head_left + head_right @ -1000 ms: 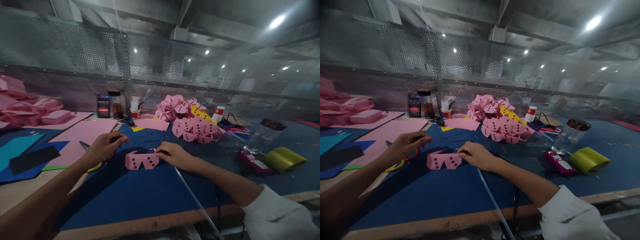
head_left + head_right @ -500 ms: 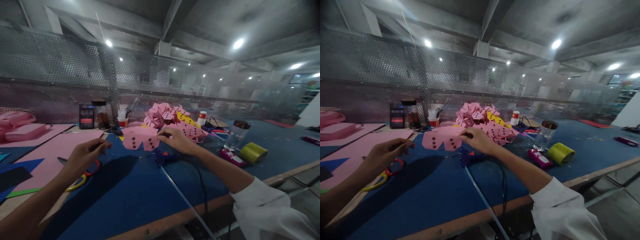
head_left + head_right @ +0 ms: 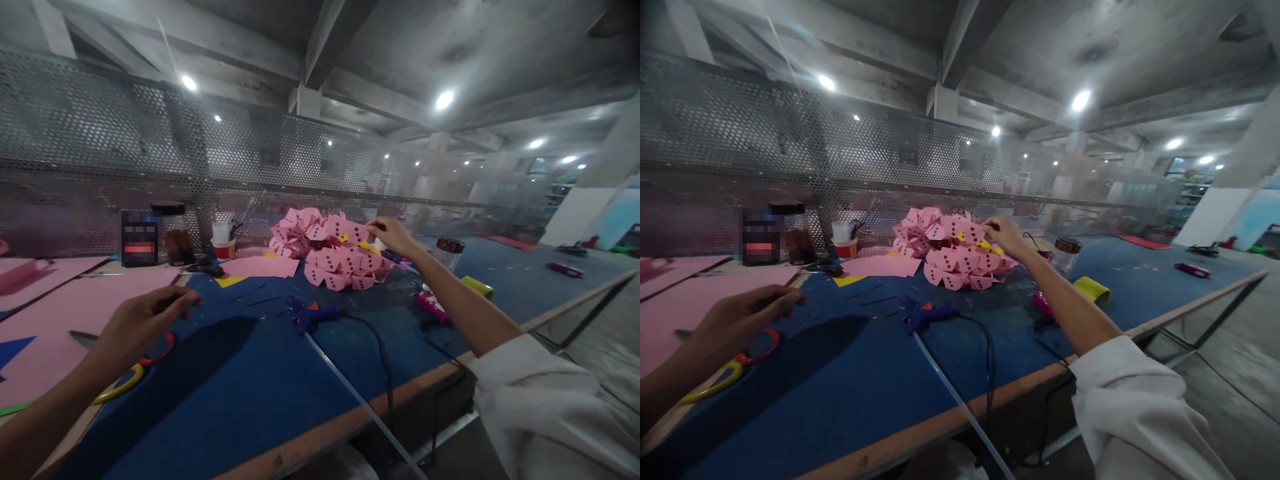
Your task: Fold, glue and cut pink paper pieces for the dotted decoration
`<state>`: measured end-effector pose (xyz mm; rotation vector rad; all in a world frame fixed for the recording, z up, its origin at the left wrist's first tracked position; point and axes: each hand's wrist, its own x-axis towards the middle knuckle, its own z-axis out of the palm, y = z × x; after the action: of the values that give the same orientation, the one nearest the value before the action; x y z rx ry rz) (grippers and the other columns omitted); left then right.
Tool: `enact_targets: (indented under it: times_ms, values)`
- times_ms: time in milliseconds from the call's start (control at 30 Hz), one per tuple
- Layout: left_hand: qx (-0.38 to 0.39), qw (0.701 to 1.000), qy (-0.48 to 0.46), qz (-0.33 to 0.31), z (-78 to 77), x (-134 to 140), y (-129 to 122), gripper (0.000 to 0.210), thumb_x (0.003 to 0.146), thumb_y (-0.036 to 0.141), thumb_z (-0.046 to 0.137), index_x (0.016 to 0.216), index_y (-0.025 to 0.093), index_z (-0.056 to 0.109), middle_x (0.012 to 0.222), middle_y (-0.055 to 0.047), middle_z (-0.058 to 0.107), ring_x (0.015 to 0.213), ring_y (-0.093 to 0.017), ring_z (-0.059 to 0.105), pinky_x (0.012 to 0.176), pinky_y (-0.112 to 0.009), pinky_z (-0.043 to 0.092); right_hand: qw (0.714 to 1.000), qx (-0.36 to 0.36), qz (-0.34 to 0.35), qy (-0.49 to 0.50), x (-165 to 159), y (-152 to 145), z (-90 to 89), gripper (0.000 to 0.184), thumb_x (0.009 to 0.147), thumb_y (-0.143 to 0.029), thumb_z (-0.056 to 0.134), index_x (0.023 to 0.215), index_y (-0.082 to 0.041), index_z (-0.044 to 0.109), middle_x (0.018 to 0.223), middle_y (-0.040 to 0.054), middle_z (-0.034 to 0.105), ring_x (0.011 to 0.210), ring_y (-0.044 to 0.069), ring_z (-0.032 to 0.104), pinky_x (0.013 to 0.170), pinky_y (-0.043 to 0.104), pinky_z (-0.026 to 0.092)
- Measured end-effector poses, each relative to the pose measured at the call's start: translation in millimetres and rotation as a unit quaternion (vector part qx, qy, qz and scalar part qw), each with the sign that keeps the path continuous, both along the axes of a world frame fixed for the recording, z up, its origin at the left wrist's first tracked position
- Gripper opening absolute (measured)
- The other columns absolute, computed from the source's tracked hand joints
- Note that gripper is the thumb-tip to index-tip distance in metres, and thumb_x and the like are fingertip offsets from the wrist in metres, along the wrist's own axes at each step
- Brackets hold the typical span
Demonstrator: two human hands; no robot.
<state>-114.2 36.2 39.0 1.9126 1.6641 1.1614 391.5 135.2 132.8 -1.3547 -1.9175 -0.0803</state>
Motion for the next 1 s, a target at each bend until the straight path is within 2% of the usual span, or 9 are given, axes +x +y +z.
enact_targets:
  times_ms: [133,333,433,633,833,1000]
  values:
    - [0.009,1.000,0.018,0.008,1.4,-0.1,-0.4,0.040,0.078,0.068,0.067,0.083,0.030,0.078,0.082,0.004,0.079,0.082,-0.026,0.070,0.070,-0.027,0.052,1.000,-0.017,-0.003,-0.009,18.5,8.5,-6.2,0.026,0.093,-0.028,0.058,0.098,-0.012,0.078,0.085,0.0091,0.076,0.075,0.019,0.064,0.073,0.030,0.046]
    - [0.008,1.000,0.024,0.013,-2.2,-1.3,-0.9,0.039,0.081,0.065,0.067,0.088,0.028,0.078,0.076,0.003,0.076,0.079,-0.025,0.068,0.063,-0.024,0.047,0.999,-0.040,0.007,-0.023,27.0,16.1,-13.5,0.025,0.093,-0.027,0.058,0.095,-0.013,0.079,0.085,0.0090,0.077,0.076,0.018,0.064,0.074,0.029,0.047]
    - [0.006,0.999,0.029,0.017,-3.3,-1.6,0.7,0.039,0.081,0.064,0.066,0.088,0.028,0.078,0.076,0.003,0.076,0.080,-0.025,0.069,0.066,-0.025,0.049,0.999,-0.041,0.010,-0.023,26.8,18.6,-15.5,0.025,0.094,-0.028,0.059,0.097,-0.013,0.079,0.091,0.0097,0.078,0.080,0.018,0.066,0.075,0.027,0.047]
    - [-0.007,0.999,0.038,0.019,-9.6,-7.4,11.4,0.054,0.080,0.071,0.060,0.092,0.022,0.078,0.082,-0.003,0.079,0.083,-0.026,0.070,0.067,-0.025,0.049,0.999,-0.042,0.012,-0.027,23.3,18.9,-16.2,0.026,0.095,-0.029,0.058,0.101,-0.014,0.078,0.092,0.0077,0.078,0.080,0.018,0.067,0.076,0.027,0.048]
    - [-0.002,0.999,0.040,0.016,-11.4,-9.4,12.8,0.053,0.081,0.069,0.060,0.093,0.021,0.077,0.081,-0.002,0.078,0.082,-0.025,0.069,0.069,-0.025,0.048,0.997,-0.069,0.007,-0.043,10.3,13.7,-16.9,0.023,0.093,-0.023,0.059,0.100,-0.013,0.079,0.088,0.0076,0.079,0.079,0.018,0.069,0.078,0.028,0.051]
    - [-0.012,0.999,0.051,0.015,-12.0,-10.6,12.8,0.050,0.083,0.068,0.060,0.095,0.022,0.077,0.082,-0.002,0.079,0.084,-0.026,0.070,0.071,-0.025,0.047,0.995,-0.083,-0.007,-0.053,0.9,12.6,-15.2,0.023,0.094,-0.022,0.060,0.102,-0.013,0.079,0.095,0.0095,0.080,0.086,0.020,0.071,0.081,0.029,0.052]
